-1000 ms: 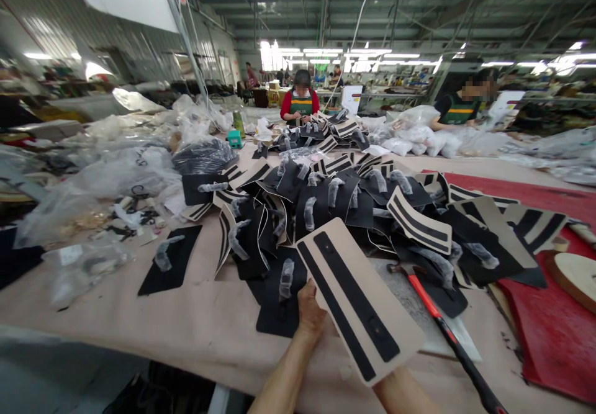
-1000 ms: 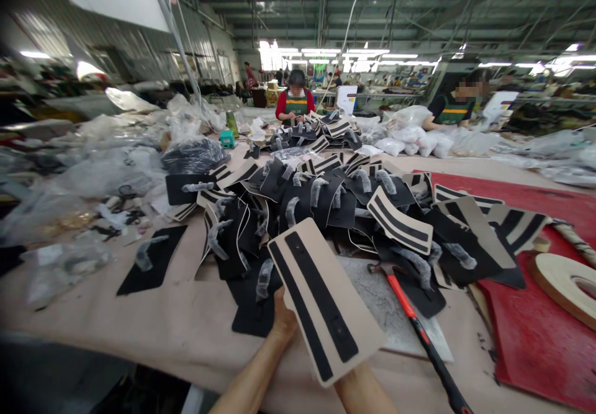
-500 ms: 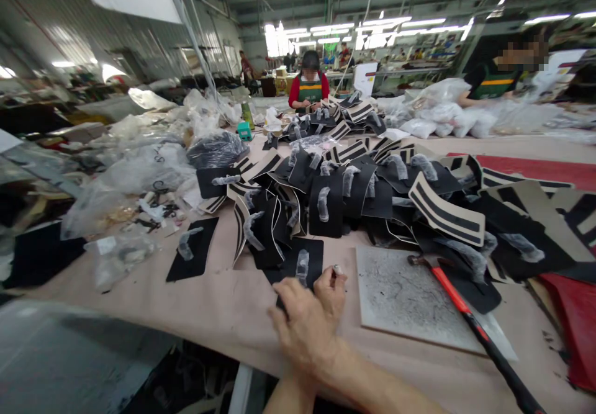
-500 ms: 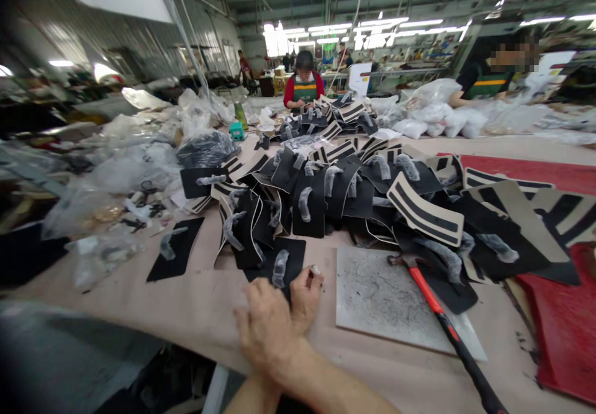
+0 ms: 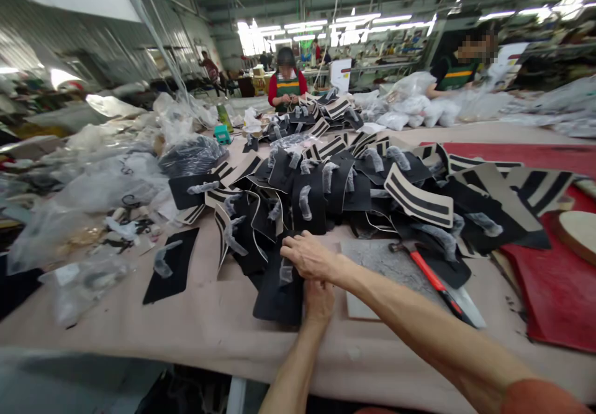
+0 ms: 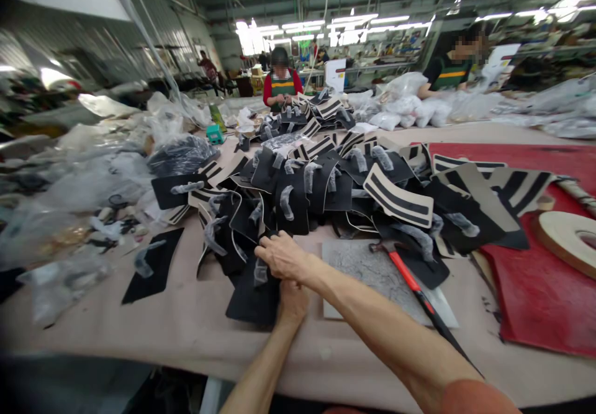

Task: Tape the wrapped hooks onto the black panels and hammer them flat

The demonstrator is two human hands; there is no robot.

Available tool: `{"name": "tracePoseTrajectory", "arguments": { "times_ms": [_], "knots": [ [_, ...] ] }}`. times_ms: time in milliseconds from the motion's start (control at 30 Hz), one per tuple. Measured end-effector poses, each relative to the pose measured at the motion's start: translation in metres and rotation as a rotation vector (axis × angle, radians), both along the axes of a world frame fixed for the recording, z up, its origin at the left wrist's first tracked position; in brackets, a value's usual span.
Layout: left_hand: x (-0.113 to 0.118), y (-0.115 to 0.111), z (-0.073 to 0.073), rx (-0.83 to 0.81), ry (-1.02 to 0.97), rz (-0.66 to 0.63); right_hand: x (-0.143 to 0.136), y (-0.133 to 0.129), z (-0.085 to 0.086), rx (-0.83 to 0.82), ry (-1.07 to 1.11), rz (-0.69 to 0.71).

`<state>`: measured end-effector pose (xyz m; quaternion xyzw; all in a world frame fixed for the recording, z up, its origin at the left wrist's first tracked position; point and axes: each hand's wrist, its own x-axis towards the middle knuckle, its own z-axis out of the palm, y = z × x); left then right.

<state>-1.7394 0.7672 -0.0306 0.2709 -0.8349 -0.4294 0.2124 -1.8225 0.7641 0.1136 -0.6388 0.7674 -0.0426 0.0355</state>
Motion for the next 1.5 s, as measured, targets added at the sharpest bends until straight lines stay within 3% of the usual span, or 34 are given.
{"name": "tracePoseTrajectory", "arguments": {
  "times_ms": [100, 167, 233, 333, 433, 533, 633, 767, 867, 1067, 1167, 1333, 1500],
  "knots": [
    [0.003, 0.002, 0.001, 0.102, 0.066, -0.052, -0.001, 0.034, 0.037, -0.184, 0.088, -0.192],
    [0.003, 0.001, 0.002, 0.140, 0.111, -0.067, 0.006, 0.067, 0.057, -0.297, 0.150, -0.429],
    [0.003, -0.001, 0.003, 0.151, 0.138, -0.065, 0.016, 0.101, 0.066, -0.323, 0.195, -0.663],
    [0.004, -0.003, 0.006, 0.210, 0.173, -0.078, 0.033, 0.140, 0.049, -0.242, 0.128, -0.952],
    [0.004, -0.003, 0.010, 0.249, 0.176, -0.078, 0.044, 0.159, 0.008, -0.117, -0.076, -1.113],
    [0.004, -0.003, 0.011, 0.238, 0.180, -0.057, 0.049, 0.165, -0.029, -0.067, -0.226, -1.149],
    [0.004, -0.003, 0.010, 0.268, 0.177, -0.055, 0.052, 0.167, -0.045, -0.129, -0.319, -1.140],
    [-0.001, -0.008, 0.012, 0.461, 0.202, -0.007, 0.056, 0.170, -0.043, -0.150, -0.454, -1.117],
    [-0.015, -0.010, 0.024, 0.589, 0.269, -0.005, 0.057, 0.173, -0.042, -0.136, -0.507, -1.093],
    [-0.063, 0.008, 0.054, 0.633, 0.296, -0.229, 0.053, 0.176, -0.049, -0.118, -0.522, -1.101],
    [-0.074, 0.020, 0.051, 0.681, 0.260, -0.267, 0.051, 0.177, -0.049, -0.123, -0.547, -1.100],
    [-0.069, 0.026, 0.035, 0.695, 0.215, -0.273, 0.049, 0.177, -0.047, -0.109, -0.553, -1.101],
    [-0.068, 0.026, 0.035, 0.633, 0.187, -0.271, 0.048, 0.176, -0.049, -0.080, -0.552, -1.096]
  ]
}}
